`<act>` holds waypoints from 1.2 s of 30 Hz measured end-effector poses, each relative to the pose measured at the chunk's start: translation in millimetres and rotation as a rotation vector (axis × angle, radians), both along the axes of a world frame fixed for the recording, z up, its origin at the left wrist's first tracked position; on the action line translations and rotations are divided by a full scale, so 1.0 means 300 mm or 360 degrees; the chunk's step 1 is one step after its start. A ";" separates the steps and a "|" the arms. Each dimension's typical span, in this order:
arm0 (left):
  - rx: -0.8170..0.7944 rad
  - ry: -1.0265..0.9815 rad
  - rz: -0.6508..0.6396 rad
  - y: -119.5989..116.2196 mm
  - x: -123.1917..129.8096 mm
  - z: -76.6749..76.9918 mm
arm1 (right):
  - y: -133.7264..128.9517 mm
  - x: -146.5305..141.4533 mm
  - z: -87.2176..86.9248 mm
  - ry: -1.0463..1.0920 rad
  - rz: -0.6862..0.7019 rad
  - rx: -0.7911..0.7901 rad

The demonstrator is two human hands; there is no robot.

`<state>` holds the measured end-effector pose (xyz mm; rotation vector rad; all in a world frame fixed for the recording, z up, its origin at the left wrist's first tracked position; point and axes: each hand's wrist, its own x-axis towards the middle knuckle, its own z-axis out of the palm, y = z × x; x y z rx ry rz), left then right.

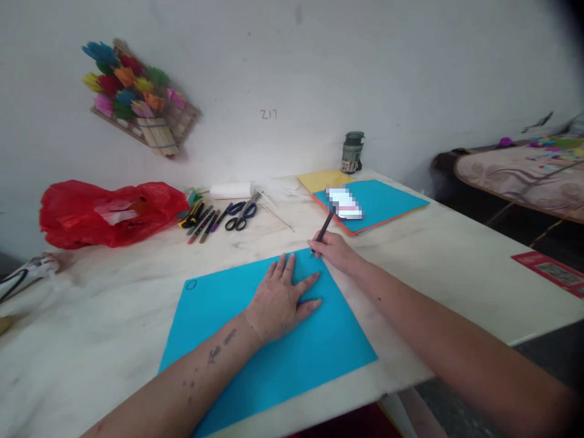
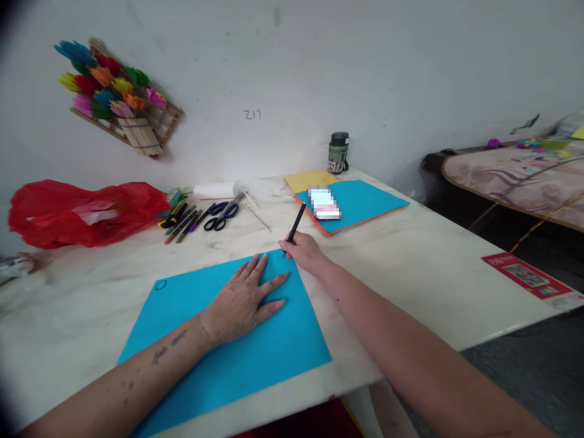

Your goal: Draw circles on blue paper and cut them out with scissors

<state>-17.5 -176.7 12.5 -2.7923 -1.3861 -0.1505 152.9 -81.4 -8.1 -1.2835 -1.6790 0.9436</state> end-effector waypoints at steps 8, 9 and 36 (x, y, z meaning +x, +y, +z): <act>-0.0022 -0.0004 -0.0006 0.001 0.000 0.000 | -0.006 -0.001 0.001 0.0015 0.0011 0.0031; -0.0028 -0.0004 -0.0006 0.002 0.000 0.000 | -0.007 -0.001 0.002 0.0017 0.0011 0.0024; -0.0024 -0.0007 -0.0011 0.004 -0.001 -0.001 | 0.012 0.015 -0.006 0.0015 -0.0034 0.0052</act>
